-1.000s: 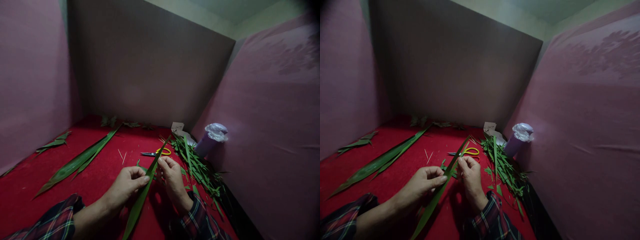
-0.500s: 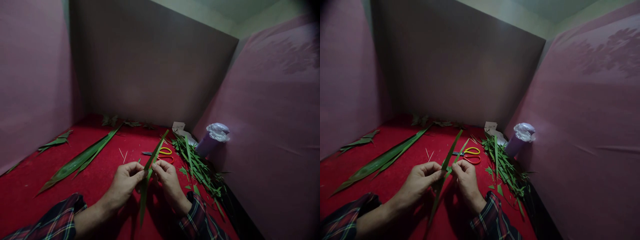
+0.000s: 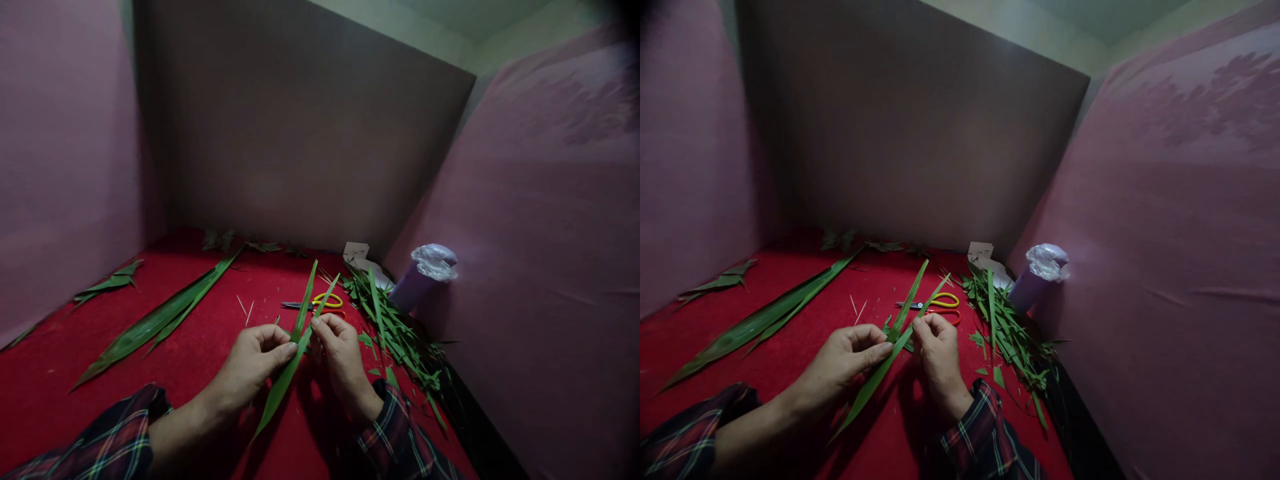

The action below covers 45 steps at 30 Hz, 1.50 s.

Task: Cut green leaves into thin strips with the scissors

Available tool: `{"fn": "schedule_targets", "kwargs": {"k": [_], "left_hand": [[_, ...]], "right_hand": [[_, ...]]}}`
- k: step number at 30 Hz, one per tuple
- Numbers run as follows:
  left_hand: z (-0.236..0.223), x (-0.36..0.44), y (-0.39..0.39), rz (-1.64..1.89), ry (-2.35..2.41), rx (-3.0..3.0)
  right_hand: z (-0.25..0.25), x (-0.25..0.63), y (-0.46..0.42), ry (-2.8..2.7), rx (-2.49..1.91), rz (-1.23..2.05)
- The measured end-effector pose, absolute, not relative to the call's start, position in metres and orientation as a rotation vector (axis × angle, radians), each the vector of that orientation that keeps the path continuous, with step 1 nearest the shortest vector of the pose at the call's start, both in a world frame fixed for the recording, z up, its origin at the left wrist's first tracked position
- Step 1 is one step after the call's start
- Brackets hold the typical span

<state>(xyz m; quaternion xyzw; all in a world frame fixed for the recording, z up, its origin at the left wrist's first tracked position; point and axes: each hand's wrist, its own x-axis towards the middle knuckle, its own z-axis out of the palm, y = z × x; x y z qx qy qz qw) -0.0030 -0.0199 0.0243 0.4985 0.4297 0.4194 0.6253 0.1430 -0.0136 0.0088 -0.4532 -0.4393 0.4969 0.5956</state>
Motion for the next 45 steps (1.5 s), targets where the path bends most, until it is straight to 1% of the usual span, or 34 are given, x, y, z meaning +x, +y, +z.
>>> {"fn": "schedule_targets", "kwargs": {"k": [7, 14, 20, 26, 28, 30, 32, 34, 35, 37, 39, 42, 45], "left_hand": [[0.028, -0.004, -0.024, 1.074, 0.953, 1.226], [0.041, -0.013, -0.030, 1.233, 0.859, 1.286], [0.057, -0.031, -0.024, 1.563, 0.788, 1.220], [0.102, -0.059, -0.024, 2.031, 0.776, 1.134], [0.109, -0.068, -0.016, 2.071, 0.855, 1.120], [0.103, -0.075, 0.001, 1.945, 0.958, 1.168], [0.082, -0.079, 0.026, 1.745, 1.144, 1.269], [0.054, -0.080, 0.050, 1.303, 1.340, 1.479], [0.040, -0.079, 0.060, 1.231, 1.369, 1.502], [0.017, -0.078, 0.074, 1.165, 1.392, 1.539], [0.004, -0.078, 0.081, 1.127, 1.428, 1.596], [0.001, -0.076, 0.085, 1.055, 1.519, 1.735], [0.008, -0.063, 0.088, 0.901, 1.584, 1.908]], "right_hand": [[0.001, 0.151, -0.005, -0.952, -1.085, 1.104], [-0.009, 0.162, 0.007, -0.855, -1.123, 1.040], [-0.016, 0.169, 0.014, -0.792, -1.148, 0.989], [-0.018, 0.170, 0.014, -0.776, -1.163, 0.973], [-0.017, 0.168, 0.013, -0.796, -1.155, 0.990], [-0.014, 0.165, 0.012, -0.831, -1.139, 1.015], [-0.011, 0.160, 0.010, -0.879, -1.117, 1.045], [-0.009, 0.156, 0.008, -0.936, -1.095, 1.072], [-0.008, 0.153, 0.006, -0.965, -1.086, 1.082], [-0.007, 0.150, 0.004, -1.017, -1.071, 1.094], [-0.008, 0.147, 0.002, -1.060, -1.057, 1.094], [-0.011, 0.145, 0.000, -1.110, -1.040, 1.079], [-0.015, 0.145, 0.001, -1.150, -1.025, 1.054]]}}
